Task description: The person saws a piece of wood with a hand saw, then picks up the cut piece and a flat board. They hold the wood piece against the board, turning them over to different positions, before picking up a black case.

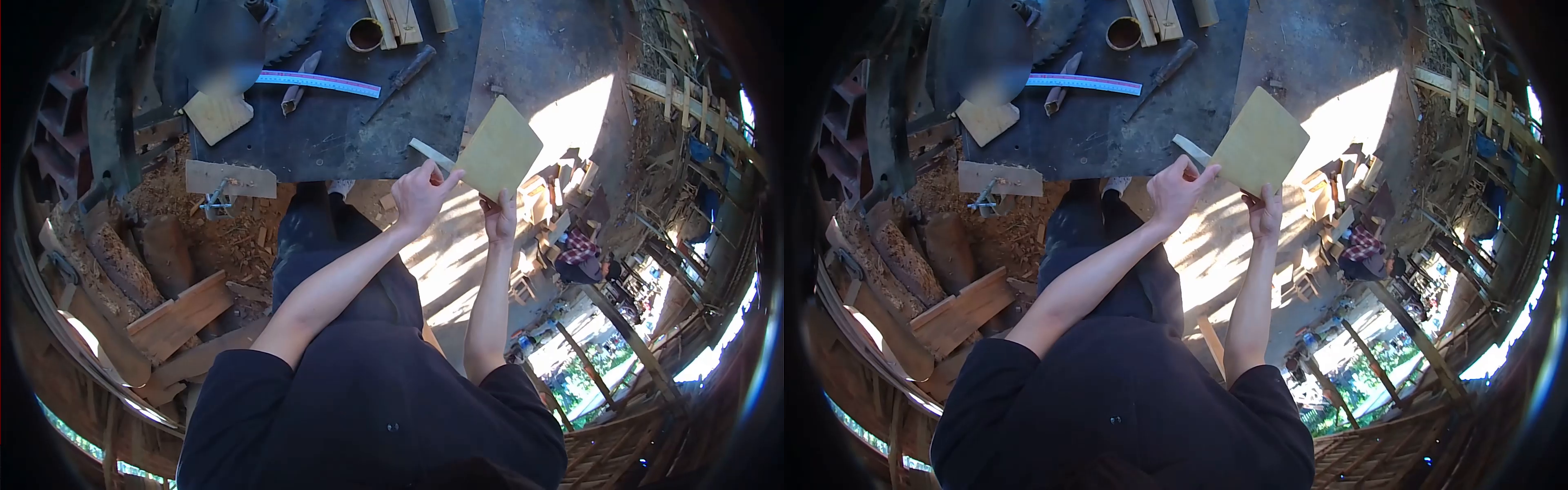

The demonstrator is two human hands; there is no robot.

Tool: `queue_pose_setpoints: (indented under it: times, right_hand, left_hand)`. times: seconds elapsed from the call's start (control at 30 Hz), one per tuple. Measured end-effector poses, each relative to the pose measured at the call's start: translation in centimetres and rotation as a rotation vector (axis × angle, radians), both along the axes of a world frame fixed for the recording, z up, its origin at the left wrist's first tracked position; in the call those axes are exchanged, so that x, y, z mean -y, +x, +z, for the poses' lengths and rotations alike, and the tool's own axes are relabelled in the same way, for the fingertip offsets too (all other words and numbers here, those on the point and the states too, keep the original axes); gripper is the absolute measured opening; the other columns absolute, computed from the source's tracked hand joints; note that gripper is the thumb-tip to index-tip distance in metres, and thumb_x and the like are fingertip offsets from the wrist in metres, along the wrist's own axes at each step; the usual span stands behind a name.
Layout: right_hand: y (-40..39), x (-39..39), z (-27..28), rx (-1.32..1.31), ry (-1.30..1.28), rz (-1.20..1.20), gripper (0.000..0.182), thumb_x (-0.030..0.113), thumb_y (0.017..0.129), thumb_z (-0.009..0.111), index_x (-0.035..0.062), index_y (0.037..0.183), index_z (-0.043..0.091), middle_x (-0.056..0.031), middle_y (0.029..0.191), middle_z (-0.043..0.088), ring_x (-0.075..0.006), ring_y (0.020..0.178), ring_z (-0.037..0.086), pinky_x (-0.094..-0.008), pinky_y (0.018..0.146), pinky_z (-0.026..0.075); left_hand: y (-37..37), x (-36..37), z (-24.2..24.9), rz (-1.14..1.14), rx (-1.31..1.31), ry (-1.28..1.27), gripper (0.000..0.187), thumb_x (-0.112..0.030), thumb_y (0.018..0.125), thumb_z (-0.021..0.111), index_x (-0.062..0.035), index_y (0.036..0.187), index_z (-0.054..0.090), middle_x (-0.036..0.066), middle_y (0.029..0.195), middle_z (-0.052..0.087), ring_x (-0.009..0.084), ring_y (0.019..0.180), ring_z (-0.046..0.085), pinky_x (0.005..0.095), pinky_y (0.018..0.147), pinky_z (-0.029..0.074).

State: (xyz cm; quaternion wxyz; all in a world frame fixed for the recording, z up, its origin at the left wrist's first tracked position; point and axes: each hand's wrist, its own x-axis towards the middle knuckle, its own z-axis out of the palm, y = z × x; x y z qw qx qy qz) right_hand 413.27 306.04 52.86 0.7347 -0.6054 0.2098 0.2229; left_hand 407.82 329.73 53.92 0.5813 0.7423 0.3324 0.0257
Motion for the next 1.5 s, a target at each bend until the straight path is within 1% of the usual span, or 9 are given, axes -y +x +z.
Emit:
queue_pose_setpoints:
  times: [0.27, 0.53, 0.77, 0.83, 0.93, 1.23, 1.33, 1.37, 1.5]
  right_hand:
    - [-0.4, 0.4, 0.2, -0.036, 0.01, -0.039, 0.048, 0.023, 0.098, 0.063, 0.0122, 0.14, 0.043, -0.0099, 0.117, 0.066, -0.0244, 0.094, 0.07, -0.0346, 0.077, 0.059]
    - [-0.1, -0.1, 0.5, -0.05, -0.011, 0.0, 0.048, 0.023, 0.098, 0.064, 0.0113, 0.14, 0.043, -0.0088, 0.115, 0.067, -0.022, 0.095, 0.07, -0.0338, 0.079, 0.059]
    - [0.4, -1.4, 1.4, -0.017, -0.056, -0.01, 0.045, 0.024, 0.098, 0.065, 0.0106, 0.136, 0.046, -0.0084, 0.112, 0.067, -0.0217, 0.092, 0.07, -0.0323, 0.078, 0.058]
    - [0.3, -1.5, 1.4, -0.019, -0.054, 0.008, 0.044, 0.024, 0.098, 0.065, 0.0107, 0.136, 0.046, -0.0084, 0.112, 0.068, -0.0219, 0.092, 0.07, -0.0318, 0.077, 0.058]
    - [0.2, -1.4, 1.1, -0.018, -0.093, 0.007, 0.045, 0.025, 0.098, 0.065, 0.0111, 0.136, 0.046, -0.0086, 0.113, 0.067, -0.0228, 0.092, 0.07, -0.0308, 0.075, 0.057]
    - [0.8, -2.2, 0.4, 0.046, -0.006, 0.046, 0.046, 0.025, 0.1, 0.062, 0.0106, 0.139, 0.042, -0.0106, 0.114, 0.067, -0.026, 0.093, 0.071, -0.0298, 0.073, 0.056]
    - [1.0, -2.5, 0.5, 0.081, -0.005, 0.056, 0.044, 0.024, 0.1, 0.062, 0.0092, 0.137, 0.042, -0.0114, 0.112, 0.067, -0.0268, 0.092, 0.072, -0.0314, 0.072, 0.057]
    - [1.1, -2.7, 0.5, 0.079, -0.006, 0.06, 0.043, 0.024, 0.1, 0.062, 0.0087, 0.135, 0.042, -0.0117, 0.111, 0.068, -0.0272, 0.09, 0.072, -0.0315, 0.07, 0.057]
    - [1.9, -2.6, -0.1, 0.1, 0.032, 0.093, 0.037, 0.023, 0.099, 0.063, 0.0065, 0.127, 0.046, -0.0132, 0.107, 0.069, -0.0287, 0.086, 0.074, -0.0311, 0.066, 0.058]
  left_hand:
    - [0.3, -0.5, 0.0, -0.042, 0.067, 0.004, 0.046, -0.046, 0.08, 0.081, -0.0083, 0.069, 0.056, 0.003, 0.057, 0.062, 0.0222, 0.053, 0.063, 0.0362, 0.051, 0.045]
    - [1.0, 0.5, 0.4, 0.048, 0.048, -0.295, 0.03, -0.029, 0.087, 0.077, -0.0053, 0.103, 0.069, 0.008, 0.076, 0.073, 0.0189, 0.067, 0.072, 0.0296, 0.062, 0.054]
    - [0.8, 0.7, 0.1, 0.087, 0.078, -0.35, 0.033, -0.028, 0.087, 0.078, -0.002, 0.105, 0.069, 0.011, 0.082, 0.074, 0.0166, 0.071, 0.071, 0.0294, 0.064, 0.055]
    - [0.7, 0.9, -0.2, 0.123, 0.145, -0.374, 0.034, -0.031, 0.086, 0.077, -0.0044, 0.106, 0.071, 0.012, 0.078, 0.072, 0.0254, 0.07, 0.072, 0.0353, 0.063, 0.054]
    - [1.0, 0.7, -0.4, 0.124, 0.13, -0.374, 0.035, -0.032, 0.085, 0.077, -0.0044, 0.105, 0.073, 0.014, 0.08, 0.073, 0.0252, 0.071, 0.072, 0.0348, 0.064, 0.054]
    - [1.1, 3.3, 0.0, 0.257, 0.238, -0.016, 0.029, -0.025, 0.095, 0.065, -0.0015, 0.111, 0.071, 0.019, 0.094, 0.07, 0.0344, 0.081, 0.07, 0.0402, 0.069, 0.053]
    - [1.6, 4.0, -0.5, 0.335, 0.263, -0.002, 0.031, -0.023, 0.094, 0.068, 0.0007, 0.113, 0.071, 0.018, 0.088, 0.073, 0.0242, 0.076, 0.072, 0.0332, 0.069, 0.054]
    - [1.7, 4.1, -0.7, 0.363, 0.273, -0.037, 0.028, -0.024, 0.094, 0.065, -0.0017, 0.109, 0.072, 0.019, 0.087, 0.071, 0.0337, 0.077, 0.069, 0.0393, 0.07, 0.052]
    - [2.6, 4.0, -1.9, 0.393, 0.273, -0.036, 0.029, -0.027, 0.091, 0.067, -0.0024, 0.106, 0.074, 0.017, 0.081, 0.072, 0.0303, 0.076, 0.071, 0.0377, 0.069, 0.053]
